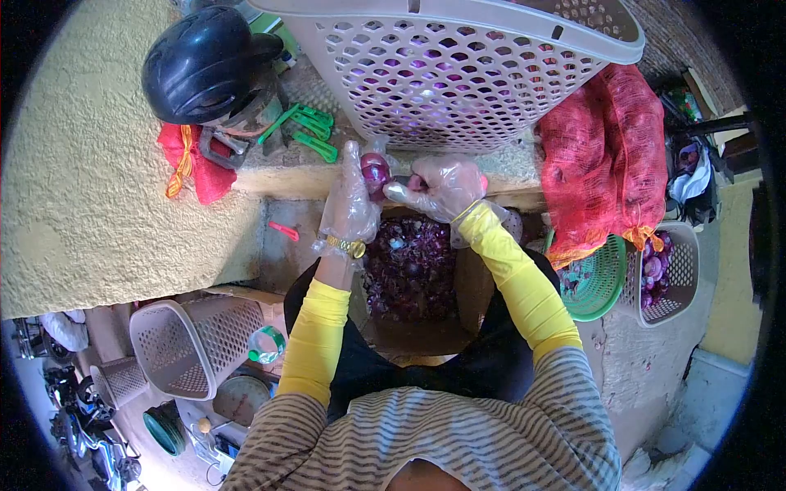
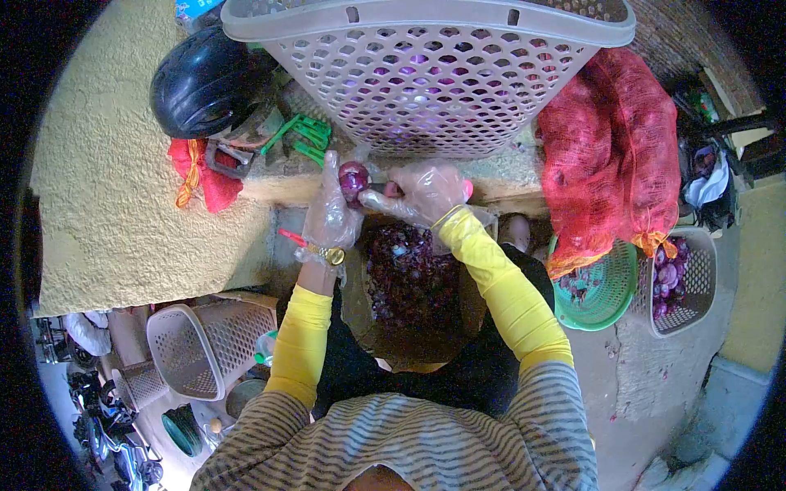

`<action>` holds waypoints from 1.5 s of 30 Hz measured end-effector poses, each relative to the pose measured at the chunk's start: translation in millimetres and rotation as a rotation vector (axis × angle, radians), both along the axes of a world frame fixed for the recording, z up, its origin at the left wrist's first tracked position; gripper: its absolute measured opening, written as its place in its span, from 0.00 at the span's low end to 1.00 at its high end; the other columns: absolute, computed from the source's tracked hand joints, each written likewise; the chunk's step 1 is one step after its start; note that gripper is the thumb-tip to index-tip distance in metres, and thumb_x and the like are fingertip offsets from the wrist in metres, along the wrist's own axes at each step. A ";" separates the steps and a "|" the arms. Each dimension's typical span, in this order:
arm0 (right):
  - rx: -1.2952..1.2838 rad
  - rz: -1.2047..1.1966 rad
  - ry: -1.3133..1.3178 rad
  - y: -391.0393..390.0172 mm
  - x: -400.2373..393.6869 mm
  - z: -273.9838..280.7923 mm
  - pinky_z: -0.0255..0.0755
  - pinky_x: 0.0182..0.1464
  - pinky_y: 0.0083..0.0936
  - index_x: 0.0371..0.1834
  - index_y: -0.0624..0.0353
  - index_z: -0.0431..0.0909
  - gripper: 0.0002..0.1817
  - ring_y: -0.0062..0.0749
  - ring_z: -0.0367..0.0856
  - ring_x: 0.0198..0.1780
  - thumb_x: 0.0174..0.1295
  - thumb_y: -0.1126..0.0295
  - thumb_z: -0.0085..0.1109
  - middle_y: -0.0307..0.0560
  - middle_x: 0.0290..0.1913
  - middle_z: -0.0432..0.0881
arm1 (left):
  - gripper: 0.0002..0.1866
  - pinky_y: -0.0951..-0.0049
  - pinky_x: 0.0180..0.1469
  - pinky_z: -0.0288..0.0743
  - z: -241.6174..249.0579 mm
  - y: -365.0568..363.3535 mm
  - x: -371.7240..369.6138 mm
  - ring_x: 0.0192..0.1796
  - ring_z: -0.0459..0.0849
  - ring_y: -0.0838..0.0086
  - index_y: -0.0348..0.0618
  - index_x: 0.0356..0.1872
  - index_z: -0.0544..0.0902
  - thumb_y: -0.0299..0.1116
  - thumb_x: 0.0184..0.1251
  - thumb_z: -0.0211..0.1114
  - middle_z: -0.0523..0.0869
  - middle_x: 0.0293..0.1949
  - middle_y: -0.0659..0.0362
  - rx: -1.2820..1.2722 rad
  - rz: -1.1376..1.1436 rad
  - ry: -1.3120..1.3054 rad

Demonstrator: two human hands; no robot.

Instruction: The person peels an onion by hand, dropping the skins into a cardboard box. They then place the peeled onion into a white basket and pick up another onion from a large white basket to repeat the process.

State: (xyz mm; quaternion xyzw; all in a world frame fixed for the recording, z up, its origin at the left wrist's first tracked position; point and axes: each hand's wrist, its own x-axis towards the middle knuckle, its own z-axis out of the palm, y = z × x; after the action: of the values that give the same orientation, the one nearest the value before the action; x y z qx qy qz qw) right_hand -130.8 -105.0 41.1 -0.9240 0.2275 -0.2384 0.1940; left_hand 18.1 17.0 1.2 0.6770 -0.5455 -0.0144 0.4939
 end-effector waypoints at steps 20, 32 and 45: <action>0.140 -0.044 0.073 0.0 6.6 4.3 0.77 0.33 0.44 0.24 0.51 0.82 0.33 0.48 0.85 0.28 0.47 0.28 0.67 0.49 0.23 0.84 | 0.30 0.60 0.55 0.82 9.4 -18.0 -1.5 0.52 0.84 0.61 0.39 0.72 0.68 0.53 0.82 0.44 0.84 0.50 0.51 -0.186 -0.349 1.929; 0.180 -0.053 0.058 6.1 9.4 -3.6 0.75 0.31 0.43 0.27 0.55 0.83 0.32 0.52 0.83 0.26 0.55 0.32 0.64 0.52 0.21 0.81 | 0.39 0.63 0.52 0.82 -10.7 -17.0 3.9 0.50 0.85 0.63 0.43 0.75 0.55 0.45 0.72 0.65 0.83 0.53 0.49 -0.248 -0.296 1.894; 0.153 0.103 0.090 7.0 7.1 -4.7 0.74 0.29 0.42 0.20 0.55 0.81 0.31 0.52 0.80 0.22 0.56 0.35 0.65 0.52 0.18 0.79 | 0.34 0.65 0.55 0.81 -39.7 -15.4 14.3 0.50 0.82 0.68 0.45 0.77 0.53 0.39 0.78 0.60 0.80 0.50 0.52 -0.122 -0.244 1.429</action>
State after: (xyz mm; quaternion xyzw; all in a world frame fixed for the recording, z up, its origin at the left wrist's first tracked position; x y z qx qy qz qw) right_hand -123.6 -98.1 36.4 -0.9268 0.2056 -0.1683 0.2654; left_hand 32.3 1.6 -38.5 0.4080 -0.1612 -0.4777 0.7612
